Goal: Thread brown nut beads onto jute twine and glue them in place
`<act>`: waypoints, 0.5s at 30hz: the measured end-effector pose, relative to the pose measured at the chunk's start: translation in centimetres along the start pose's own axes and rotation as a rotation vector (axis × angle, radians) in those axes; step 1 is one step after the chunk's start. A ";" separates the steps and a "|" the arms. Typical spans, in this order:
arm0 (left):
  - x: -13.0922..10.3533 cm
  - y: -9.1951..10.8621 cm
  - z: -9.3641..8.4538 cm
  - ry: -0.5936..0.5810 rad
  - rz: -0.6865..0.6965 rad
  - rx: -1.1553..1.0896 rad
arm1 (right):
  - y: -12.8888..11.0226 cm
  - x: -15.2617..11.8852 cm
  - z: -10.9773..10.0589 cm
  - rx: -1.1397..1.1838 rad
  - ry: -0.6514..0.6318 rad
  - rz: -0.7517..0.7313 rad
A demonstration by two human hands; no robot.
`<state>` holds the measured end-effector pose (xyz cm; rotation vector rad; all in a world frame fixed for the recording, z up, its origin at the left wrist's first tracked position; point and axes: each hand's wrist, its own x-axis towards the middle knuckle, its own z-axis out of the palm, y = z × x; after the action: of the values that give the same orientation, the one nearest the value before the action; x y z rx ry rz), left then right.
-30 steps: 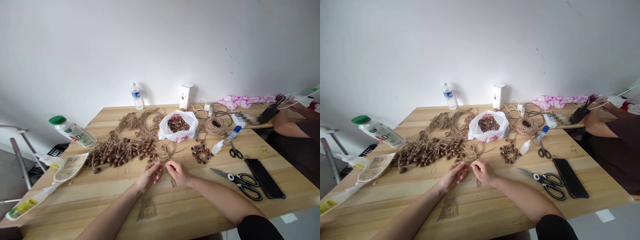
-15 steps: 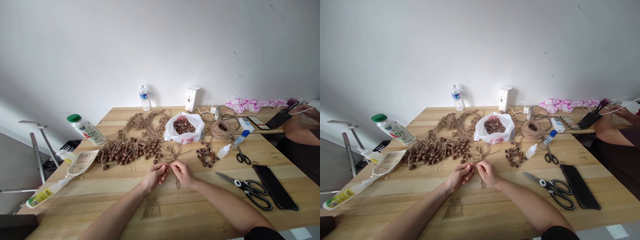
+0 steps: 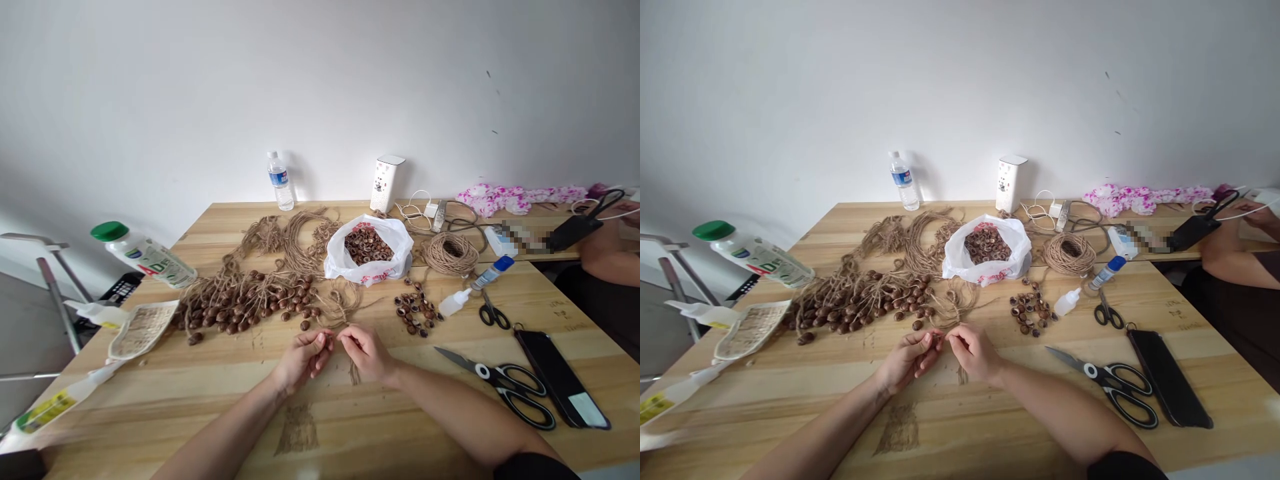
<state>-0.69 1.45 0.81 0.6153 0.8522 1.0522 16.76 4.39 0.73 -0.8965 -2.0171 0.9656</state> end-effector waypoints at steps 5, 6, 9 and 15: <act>0.0 0.1 0.0 0.010 -0.014 -0.003 | -0.1 0.0 -0.1 0.003 -0.006 -0.004; 0.0 0.1 0.0 0.011 -0.015 -0.001 | -0.1 0.0 -0.1 0.005 -0.006 -0.003; -0.1 0.1 0.0 0.017 -0.014 -0.004 | -0.1 0.0 -0.1 0.002 -0.003 -0.006; 0.0 -0.1 0.0 0.021 -0.011 -0.007 | 0.0 0.0 0.0 -0.014 -0.001 -0.017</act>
<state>-0.70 1.40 0.75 0.5943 0.8685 1.0532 16.80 4.39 0.71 -0.8857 -2.0317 0.9435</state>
